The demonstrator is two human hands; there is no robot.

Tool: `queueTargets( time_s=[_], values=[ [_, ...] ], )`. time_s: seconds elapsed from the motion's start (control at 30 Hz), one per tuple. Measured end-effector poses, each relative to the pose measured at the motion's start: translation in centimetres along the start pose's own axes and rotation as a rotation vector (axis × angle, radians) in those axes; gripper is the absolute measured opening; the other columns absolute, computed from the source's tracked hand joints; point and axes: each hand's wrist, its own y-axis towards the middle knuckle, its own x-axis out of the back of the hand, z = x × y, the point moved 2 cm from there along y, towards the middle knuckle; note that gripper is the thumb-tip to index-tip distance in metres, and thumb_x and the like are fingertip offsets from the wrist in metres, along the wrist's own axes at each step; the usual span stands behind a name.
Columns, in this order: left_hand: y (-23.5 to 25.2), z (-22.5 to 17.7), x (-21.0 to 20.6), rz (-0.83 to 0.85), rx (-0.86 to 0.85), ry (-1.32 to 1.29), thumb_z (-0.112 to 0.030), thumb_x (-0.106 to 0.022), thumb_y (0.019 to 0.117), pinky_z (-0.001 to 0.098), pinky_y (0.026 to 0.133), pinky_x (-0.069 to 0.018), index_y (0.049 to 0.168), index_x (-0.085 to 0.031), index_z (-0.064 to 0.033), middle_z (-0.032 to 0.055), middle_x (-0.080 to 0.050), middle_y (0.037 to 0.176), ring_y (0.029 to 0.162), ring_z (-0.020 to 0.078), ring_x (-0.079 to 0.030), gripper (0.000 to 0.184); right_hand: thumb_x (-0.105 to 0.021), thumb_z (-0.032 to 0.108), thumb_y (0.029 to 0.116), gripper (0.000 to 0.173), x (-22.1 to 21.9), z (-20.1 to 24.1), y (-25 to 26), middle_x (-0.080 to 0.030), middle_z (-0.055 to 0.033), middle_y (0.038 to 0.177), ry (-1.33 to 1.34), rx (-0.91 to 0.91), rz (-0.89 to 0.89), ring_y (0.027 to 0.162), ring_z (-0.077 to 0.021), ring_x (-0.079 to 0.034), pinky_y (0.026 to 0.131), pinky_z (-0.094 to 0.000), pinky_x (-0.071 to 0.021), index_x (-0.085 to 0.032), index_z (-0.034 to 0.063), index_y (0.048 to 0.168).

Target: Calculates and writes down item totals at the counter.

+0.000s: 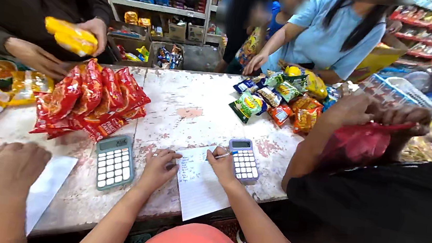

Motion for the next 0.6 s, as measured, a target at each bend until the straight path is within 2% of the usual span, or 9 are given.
queueTargets(
  time_s=[0.07,0.13,0.23,0.33,0.4,0.5,0.6],
  values=[
    [0.1,0.0,-0.2,-0.014,-0.017,-0.008,-0.031,-0.067,0.0879,0.0770,0.103,-0.0311,0.114,-0.077,-0.0121,0.0124,-0.072,0.117,0.116,0.0376,-0.064,0.033,-0.065,0.020,0.0952,0.027,0.2,0.2,0.0,-0.061,-0.0065,0.072,-0.008,-0.012,0.015,0.069,-0.0118,-0.057,0.070,-0.0311,-0.0479,-0.066,-0.0023,0.080],
    [0.3,-0.3,-0.3,-0.034,-0.046,-0.014,-0.032,-0.066,0.0863,0.0787,0.101,-0.0310,0.112,-0.077,-0.0091,0.0150,-0.072,0.114,0.113,0.0403,-0.065,0.036,-0.065,0.021,0.0957,0.028,0.7,0.4,0.0,-0.064,-0.0119,0.075,-0.033,-0.003,0.018,0.073,-0.0187,-0.062,0.073,-0.0372,-0.0509,-0.068,-0.0041,0.083],
    [0.4,-0.6,-0.2,-0.024,-0.064,-0.020,-0.031,-0.064,0.0848,0.0802,0.098,-0.0310,0.111,-0.077,-0.0062,0.0189,-0.071,0.113,0.111,0.0443,-0.064,0.038,-0.066,0.021,0.0941,0.029,0.8,0.0,0.2,-0.065,-0.0150,0.075,-0.030,0.037,-0.012,0.074,-0.0241,-0.063,0.074,-0.0419,-0.0512,-0.068,-0.0042,0.080],
    [0.6,-1.2,0.8,0.096,-0.035,-0.052,-0.009,-0.064,0.0830,0.0760,0.097,-0.0358,0.115,-0.073,0.0012,0.0290,-0.066,0.118,0.115,0.0518,-0.059,0.035,-0.063,0.023,0.0976,0.031,0.9,-0.1,0.5,-0.064,-0.0160,0.077,0.006,-0.018,0.073,0.076,-0.0264,-0.063,0.076,-0.0445,-0.0508,-0.068,-0.0046,0.085],
    [0.7,-1.2,1.1,0.145,-0.022,-0.064,-0.003,-0.061,0.0828,0.0737,0.099,-0.0361,0.118,-0.071,0.0032,0.0305,-0.064,0.121,0.118,0.0524,-0.057,0.037,-0.062,0.024,0.0979,0.032,0.8,-0.3,0.6,-0.063,-0.0157,0.075,0.016,-0.018,0.081,0.074,-0.0264,-0.062,0.075,-0.0445,-0.0498,-0.067,-0.0046,0.084],
    [0.5,-0.9,1.0,0.142,-0.023,-0.088,-0.005,-0.058,0.0851,0.0712,0.099,-0.0369,0.117,-0.072,0.0035,0.0300,-0.065,0.120,0.117,0.0506,-0.058,0.036,-0.062,0.023,0.0974,0.032,0.5,-0.5,0.6,-0.063,-0.0158,0.073,-0.002,0.002,0.074,0.073,-0.0271,-0.062,0.074,-0.0452,-0.0496,-0.067,-0.0046,0.082],
    [0.6,-0.2,0.4,0.098,-0.034,-0.096,-0.018,-0.064,0.0883,0.0715,0.098,-0.0366,0.116,-0.073,0.0006,0.0266,-0.067,0.118,0.114,0.0467,-0.060,0.035,-0.062,0.023,0.0973,0.032,0.7,-0.4,0.7,-0.062,-0.0148,0.072,0.000,0.015,0.052,0.072,-0.0260,-0.061,0.072,-0.0443,-0.0490,-0.066,-0.0046,0.082]
  ],
)
